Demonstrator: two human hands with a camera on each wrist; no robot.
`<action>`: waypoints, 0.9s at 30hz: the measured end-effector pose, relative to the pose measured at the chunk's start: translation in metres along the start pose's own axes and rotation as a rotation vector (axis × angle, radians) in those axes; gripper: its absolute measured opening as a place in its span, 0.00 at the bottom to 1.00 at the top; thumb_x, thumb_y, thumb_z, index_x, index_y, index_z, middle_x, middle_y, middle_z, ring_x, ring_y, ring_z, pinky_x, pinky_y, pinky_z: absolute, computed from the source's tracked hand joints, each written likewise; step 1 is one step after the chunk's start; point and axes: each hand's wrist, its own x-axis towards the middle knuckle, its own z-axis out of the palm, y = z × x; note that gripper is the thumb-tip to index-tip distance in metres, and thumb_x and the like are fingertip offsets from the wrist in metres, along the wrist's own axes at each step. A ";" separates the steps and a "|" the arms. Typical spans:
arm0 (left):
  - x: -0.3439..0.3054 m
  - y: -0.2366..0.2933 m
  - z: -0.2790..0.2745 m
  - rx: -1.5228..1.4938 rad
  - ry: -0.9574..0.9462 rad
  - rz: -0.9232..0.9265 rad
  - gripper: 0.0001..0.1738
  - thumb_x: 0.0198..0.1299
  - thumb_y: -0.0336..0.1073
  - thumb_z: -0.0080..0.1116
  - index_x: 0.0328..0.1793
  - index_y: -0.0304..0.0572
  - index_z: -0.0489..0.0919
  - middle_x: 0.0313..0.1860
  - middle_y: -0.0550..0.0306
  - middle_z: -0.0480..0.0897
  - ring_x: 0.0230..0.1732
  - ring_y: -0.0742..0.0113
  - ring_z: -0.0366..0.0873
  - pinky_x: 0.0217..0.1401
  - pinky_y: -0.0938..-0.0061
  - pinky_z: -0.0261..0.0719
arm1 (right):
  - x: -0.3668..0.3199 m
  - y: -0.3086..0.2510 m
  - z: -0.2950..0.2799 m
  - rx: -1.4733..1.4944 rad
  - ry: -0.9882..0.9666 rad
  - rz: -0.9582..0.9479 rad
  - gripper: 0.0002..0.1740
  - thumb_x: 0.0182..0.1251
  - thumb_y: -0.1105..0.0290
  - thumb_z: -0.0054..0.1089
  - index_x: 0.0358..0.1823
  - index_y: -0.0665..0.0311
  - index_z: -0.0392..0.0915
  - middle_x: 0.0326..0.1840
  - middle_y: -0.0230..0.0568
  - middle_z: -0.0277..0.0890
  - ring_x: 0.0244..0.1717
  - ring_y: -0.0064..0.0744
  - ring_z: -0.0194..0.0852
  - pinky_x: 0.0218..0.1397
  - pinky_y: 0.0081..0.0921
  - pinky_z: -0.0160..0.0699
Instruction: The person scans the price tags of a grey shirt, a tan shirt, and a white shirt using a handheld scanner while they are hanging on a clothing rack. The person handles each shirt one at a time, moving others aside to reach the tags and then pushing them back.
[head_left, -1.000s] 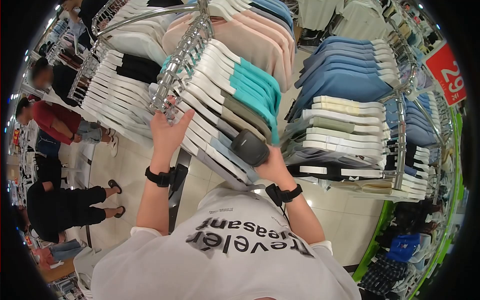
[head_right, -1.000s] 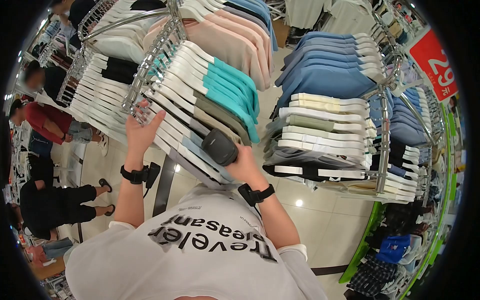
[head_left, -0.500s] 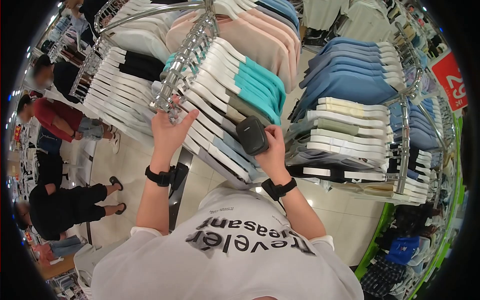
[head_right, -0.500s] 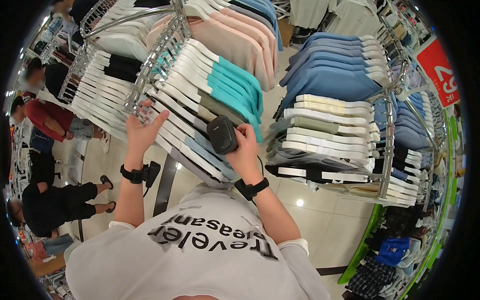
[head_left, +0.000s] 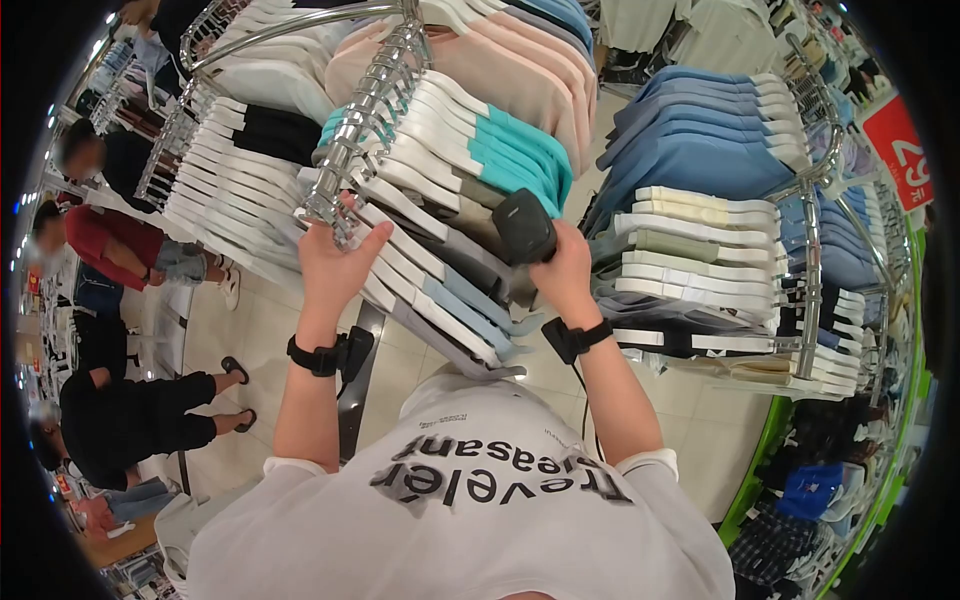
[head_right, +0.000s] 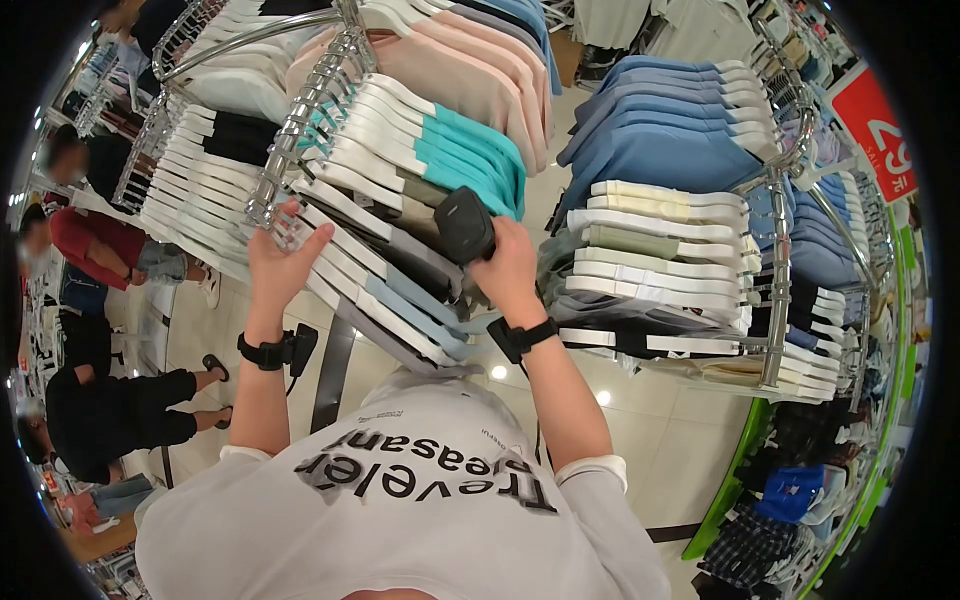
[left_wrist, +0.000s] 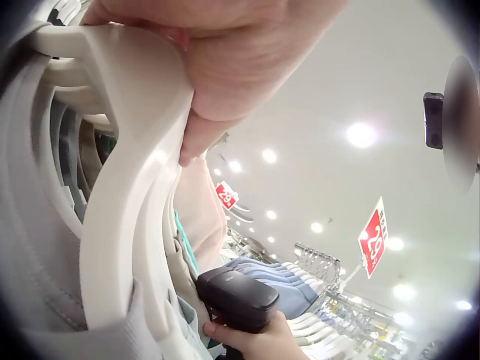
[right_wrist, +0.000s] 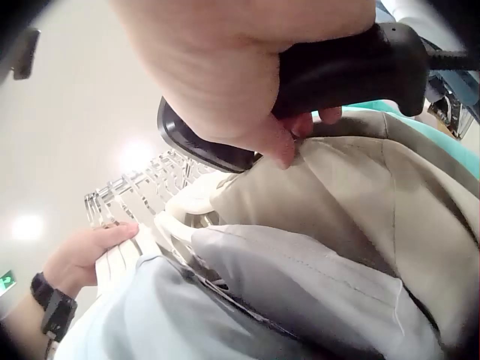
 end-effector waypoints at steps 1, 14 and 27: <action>-0.001 0.001 -0.001 0.000 -0.006 0.001 0.35 0.52 0.45 0.87 0.60 0.33 0.81 0.51 0.56 0.84 0.47 0.68 0.78 0.53 0.71 0.80 | 0.003 0.002 0.001 -0.002 0.002 0.005 0.19 0.47 0.78 0.70 0.43 0.67 0.78 0.44 0.52 0.79 0.50 0.62 0.76 0.51 0.49 0.78; -0.005 0.006 -0.006 0.088 -0.017 -0.008 0.41 0.53 0.48 0.85 0.65 0.25 0.81 0.47 0.53 0.86 0.46 0.69 0.81 0.52 0.72 0.81 | 0.023 0.009 0.006 0.010 0.071 0.152 0.14 0.49 0.78 0.68 0.39 0.67 0.79 0.42 0.52 0.79 0.49 0.65 0.77 0.49 0.50 0.79; -0.003 0.009 -0.002 0.093 0.014 -0.003 0.42 0.52 0.49 0.85 0.65 0.24 0.81 0.47 0.53 0.87 0.47 0.68 0.81 0.53 0.70 0.81 | -0.022 -0.024 0.013 0.216 0.070 0.171 0.22 0.54 0.77 0.70 0.54 0.66 0.85 0.44 0.61 0.85 0.49 0.67 0.83 0.51 0.45 0.84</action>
